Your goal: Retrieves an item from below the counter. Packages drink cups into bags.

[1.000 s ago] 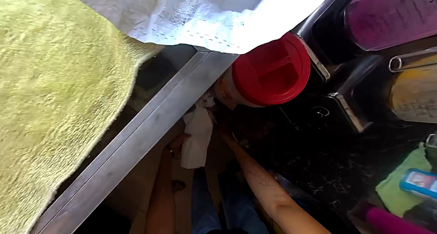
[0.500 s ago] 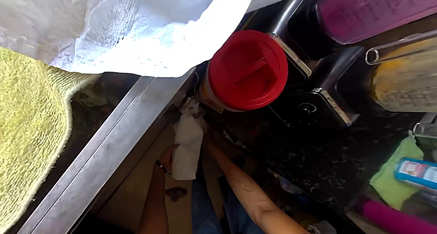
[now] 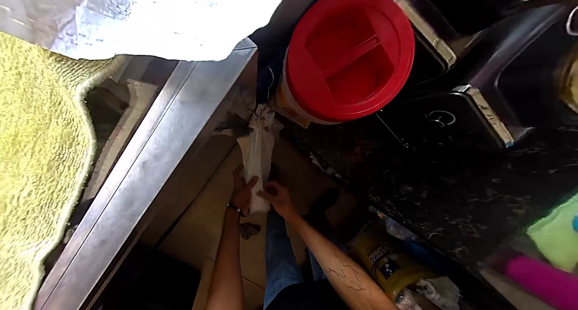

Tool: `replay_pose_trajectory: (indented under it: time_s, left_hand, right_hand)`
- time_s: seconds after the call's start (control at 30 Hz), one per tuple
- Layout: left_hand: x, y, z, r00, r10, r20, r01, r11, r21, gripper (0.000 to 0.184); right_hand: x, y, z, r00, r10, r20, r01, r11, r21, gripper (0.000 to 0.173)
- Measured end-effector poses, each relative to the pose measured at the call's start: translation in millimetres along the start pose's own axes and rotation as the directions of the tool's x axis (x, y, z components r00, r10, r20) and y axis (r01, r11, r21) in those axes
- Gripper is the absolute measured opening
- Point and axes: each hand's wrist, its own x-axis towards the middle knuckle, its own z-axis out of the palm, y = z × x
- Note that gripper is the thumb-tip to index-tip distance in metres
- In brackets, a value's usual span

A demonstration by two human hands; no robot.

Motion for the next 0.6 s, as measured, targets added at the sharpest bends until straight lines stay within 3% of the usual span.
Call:
replay_pose_trajectory:
  time_s: [0.07,0.13,0.23,0.3,0.4,0.5,0.6]
  left_hand:
    - [-7,3,-9,0.999,0.042,0.01,-0.043,0.999,0.018,0.086]
    - [-14,6,-21,0.993,0.104,-0.053,-0.097,0.988,0.118,0.088]
    - [-20,8,-29,0.965,0.215,-0.15,-0.147,0.917,0.371,0.078]
    - [-23,3,-26,0.926,0.294,-0.237,-0.154,0.867,0.475,0.067]
    - [-29,-12,-18,0.952,0.179,-0.249,-0.066,0.912,0.405,0.052]
    - [-27,-29,-3,0.996,0.014,-0.092,-0.002,0.991,0.13,0.043]
    - [-9,-25,4,0.995,0.04,-0.094,-0.018,0.976,0.216,0.034]
  right_hand:
    - [-2,-1,-9,0.999,-0.027,-0.018,0.028,0.999,0.019,0.025]
    - [-6,-3,-19,0.999,-0.047,0.002,0.046,0.998,0.03,0.024]
    - [-14,-4,-32,0.997,-0.076,0.027,0.077,0.996,-0.039,0.026]
    - [-17,-5,-35,1.0,-0.016,-0.002,0.016,0.999,-0.052,0.025]
    - [-22,-5,-37,0.999,0.044,-0.002,-0.044,0.996,-0.075,0.025]
    - [-10,-8,-31,0.999,0.016,0.052,-0.011,0.994,-0.107,0.035]
    - [31,-6,-28,0.997,0.011,0.08,0.001,0.988,-0.156,0.035]
